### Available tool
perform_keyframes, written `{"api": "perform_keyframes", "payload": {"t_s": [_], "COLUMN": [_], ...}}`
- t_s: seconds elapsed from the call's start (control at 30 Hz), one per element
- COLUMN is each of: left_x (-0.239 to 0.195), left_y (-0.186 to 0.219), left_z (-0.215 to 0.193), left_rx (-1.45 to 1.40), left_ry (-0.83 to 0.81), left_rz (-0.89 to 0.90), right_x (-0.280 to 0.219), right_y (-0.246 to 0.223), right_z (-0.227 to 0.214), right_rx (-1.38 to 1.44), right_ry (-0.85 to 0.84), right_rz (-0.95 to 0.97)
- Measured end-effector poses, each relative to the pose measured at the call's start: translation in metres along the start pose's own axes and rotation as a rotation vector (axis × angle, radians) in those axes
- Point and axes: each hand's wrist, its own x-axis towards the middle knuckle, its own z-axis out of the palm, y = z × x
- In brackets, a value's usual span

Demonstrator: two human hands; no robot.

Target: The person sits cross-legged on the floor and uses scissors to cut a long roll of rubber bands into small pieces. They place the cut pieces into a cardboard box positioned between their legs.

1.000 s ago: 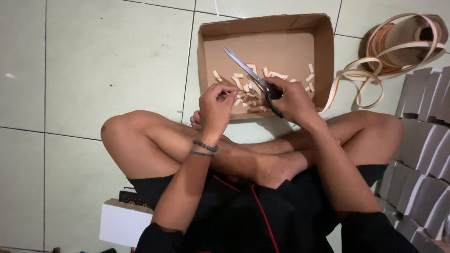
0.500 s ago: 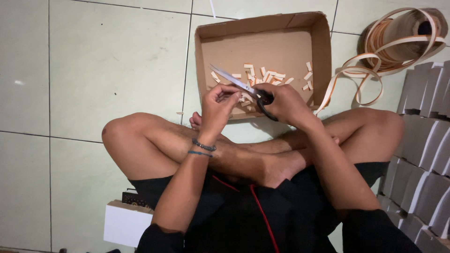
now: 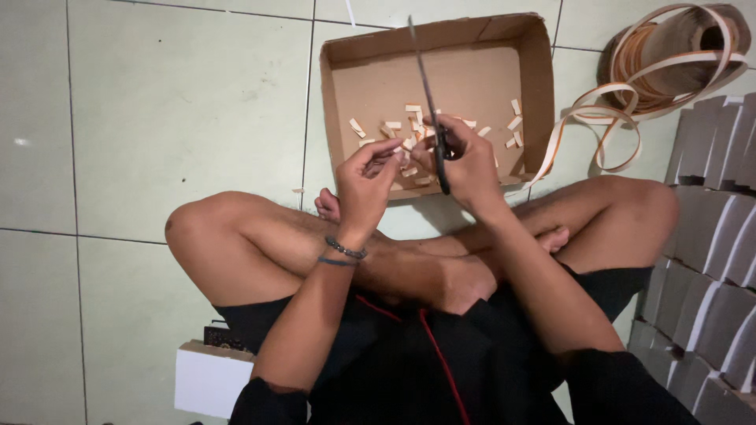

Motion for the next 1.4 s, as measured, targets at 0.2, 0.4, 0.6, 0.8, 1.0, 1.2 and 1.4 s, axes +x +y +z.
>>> {"api": "perform_keyframes", "payload": {"t_s": [0.2,0.4,0.6,0.8,1.0,1.2,1.4], "left_x": [-0.003,-0.004,-0.003,-0.002,-0.001,-0.002,-0.001], "left_y": [0.012,0.013,0.006,0.005,0.007,0.008,0.010], "left_z": [-0.002,0.000,0.000,0.000,0.000,0.001,0.000], "left_rx": [-0.015,-0.023,-0.036,-0.031,-0.006,0.005,0.028], "left_ry": [0.006,-0.003,0.000,0.000,-0.034,-0.032,-0.032], "left_rz": [0.038,0.047,0.052,0.071,0.112,0.139,0.174], "right_x": [-0.004,-0.003,0.000,0.003,0.001,0.006,0.003], "right_y": [0.004,0.006,0.012,0.012,-0.001,0.014,0.009], "right_z": [0.008,0.004,0.002,0.000,-0.001,-0.001,0.000], "right_rx": [0.019,0.025,0.036,0.026,0.009,0.163,0.119], "right_ry": [0.046,0.029,0.013,-0.020,-0.065,-0.097,-0.116], "right_rz": [-0.056,-0.120,-0.133,-0.155,-0.129,-0.071,-0.075]}}
